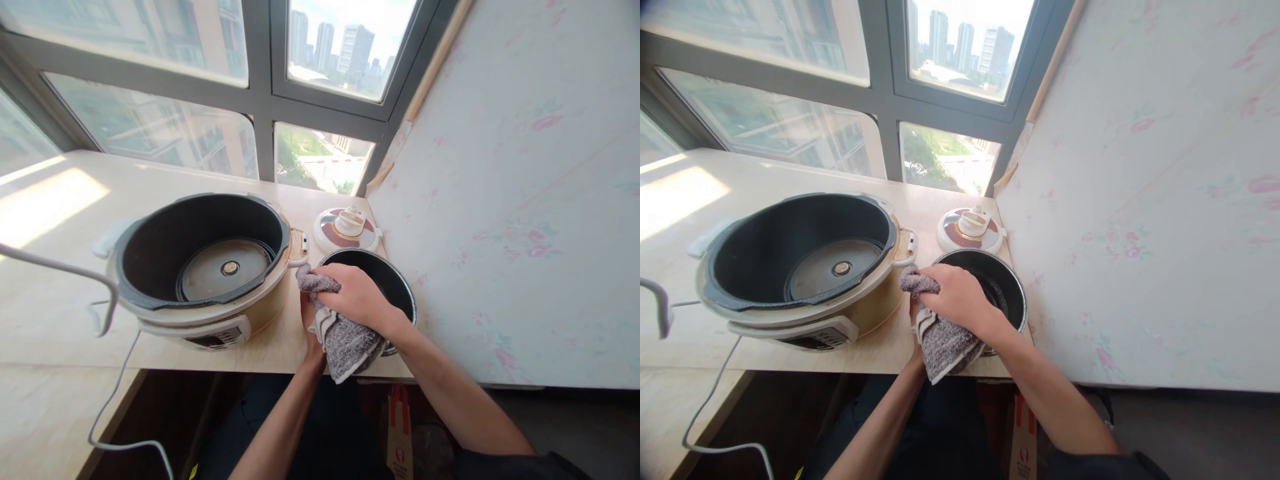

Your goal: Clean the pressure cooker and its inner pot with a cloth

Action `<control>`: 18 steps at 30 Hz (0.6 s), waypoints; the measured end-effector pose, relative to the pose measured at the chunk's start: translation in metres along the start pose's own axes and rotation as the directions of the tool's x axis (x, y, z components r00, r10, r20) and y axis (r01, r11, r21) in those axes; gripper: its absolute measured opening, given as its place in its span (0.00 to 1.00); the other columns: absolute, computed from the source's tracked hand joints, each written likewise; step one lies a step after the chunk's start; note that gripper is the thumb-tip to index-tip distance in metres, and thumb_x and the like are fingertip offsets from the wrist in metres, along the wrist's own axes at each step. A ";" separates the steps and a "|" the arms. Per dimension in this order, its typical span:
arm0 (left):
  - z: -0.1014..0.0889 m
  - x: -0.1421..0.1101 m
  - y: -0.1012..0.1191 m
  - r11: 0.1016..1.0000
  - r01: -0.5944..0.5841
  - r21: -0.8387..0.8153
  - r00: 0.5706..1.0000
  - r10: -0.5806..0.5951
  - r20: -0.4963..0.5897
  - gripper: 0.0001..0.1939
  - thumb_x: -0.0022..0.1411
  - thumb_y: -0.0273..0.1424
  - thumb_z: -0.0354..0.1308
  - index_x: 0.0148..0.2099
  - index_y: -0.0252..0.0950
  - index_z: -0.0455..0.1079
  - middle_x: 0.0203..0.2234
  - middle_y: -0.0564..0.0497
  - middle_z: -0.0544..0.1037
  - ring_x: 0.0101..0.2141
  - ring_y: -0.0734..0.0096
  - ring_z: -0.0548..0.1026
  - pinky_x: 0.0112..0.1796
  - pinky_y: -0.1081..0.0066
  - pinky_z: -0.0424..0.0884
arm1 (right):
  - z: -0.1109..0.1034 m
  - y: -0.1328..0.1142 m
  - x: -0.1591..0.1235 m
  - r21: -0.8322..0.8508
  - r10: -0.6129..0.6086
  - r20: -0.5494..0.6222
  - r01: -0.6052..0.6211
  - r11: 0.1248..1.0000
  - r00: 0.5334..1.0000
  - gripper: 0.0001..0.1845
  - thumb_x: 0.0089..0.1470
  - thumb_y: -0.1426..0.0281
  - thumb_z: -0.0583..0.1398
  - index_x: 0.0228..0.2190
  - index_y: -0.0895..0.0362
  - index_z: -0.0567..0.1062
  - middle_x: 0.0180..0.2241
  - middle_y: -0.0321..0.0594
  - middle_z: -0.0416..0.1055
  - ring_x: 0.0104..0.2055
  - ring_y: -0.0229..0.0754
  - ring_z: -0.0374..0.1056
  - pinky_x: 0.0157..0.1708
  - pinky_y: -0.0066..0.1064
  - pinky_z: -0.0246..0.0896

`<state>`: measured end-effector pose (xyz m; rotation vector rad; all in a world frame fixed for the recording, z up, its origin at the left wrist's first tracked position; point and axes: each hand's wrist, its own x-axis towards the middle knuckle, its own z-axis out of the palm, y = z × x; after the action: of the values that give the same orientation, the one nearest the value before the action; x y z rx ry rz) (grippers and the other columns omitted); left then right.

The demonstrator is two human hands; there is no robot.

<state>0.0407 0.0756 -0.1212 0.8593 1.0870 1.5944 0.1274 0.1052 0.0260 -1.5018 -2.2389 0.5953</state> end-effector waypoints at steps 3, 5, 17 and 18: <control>0.004 0.003 0.004 0.999 0.002 0.054 0.997 0.002 -0.074 0.19 0.67 0.42 0.54 0.54 0.40 0.73 0.51 0.43 0.77 0.61 0.52 0.69 0.63 0.54 0.62 | -0.001 0.009 0.012 -0.112 0.002 0.021 0.000 0.994 1.000 0.19 0.56 0.71 0.62 0.49 0.50 0.81 0.48 0.37 0.80 0.50 0.47 0.75 0.50 0.33 0.65; 0.008 0.006 0.009 0.999 0.015 0.047 0.997 -0.011 -0.080 0.18 0.68 0.39 0.51 0.54 0.38 0.72 0.52 0.43 0.77 0.57 0.55 0.72 0.61 0.55 0.65 | 0.000 0.014 0.020 -0.234 0.037 0.008 -0.034 0.972 0.999 0.19 0.57 0.69 0.62 0.51 0.49 0.80 0.48 0.38 0.80 0.50 0.48 0.74 0.49 0.33 0.65; -0.004 0.011 0.009 0.986 -0.066 0.156 0.996 0.074 -0.046 0.18 0.62 0.34 0.57 0.53 0.36 0.75 0.49 0.43 0.80 0.52 0.55 0.77 0.58 0.55 0.68 | -0.018 0.060 0.028 -0.664 0.202 -0.121 -0.231 0.711 0.972 0.20 0.65 0.67 0.58 0.56 0.58 0.68 0.55 0.53 0.69 0.49 0.55 0.73 0.39 0.36 0.65; -0.005 0.012 0.008 0.985 -0.066 0.158 0.996 0.074 -0.043 0.18 0.61 0.33 0.58 0.53 0.36 0.75 0.49 0.43 0.80 0.53 0.55 0.77 0.59 0.55 0.67 | -0.021 0.060 0.022 -0.663 0.259 -0.155 -0.295 0.688 0.953 0.20 0.64 0.66 0.58 0.56 0.59 0.67 0.56 0.54 0.68 0.48 0.55 0.73 0.37 0.36 0.65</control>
<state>0.0299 0.0854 -0.1149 0.9766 1.2414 1.6110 0.1771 0.1485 0.0127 -2.1988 -2.3223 -0.2588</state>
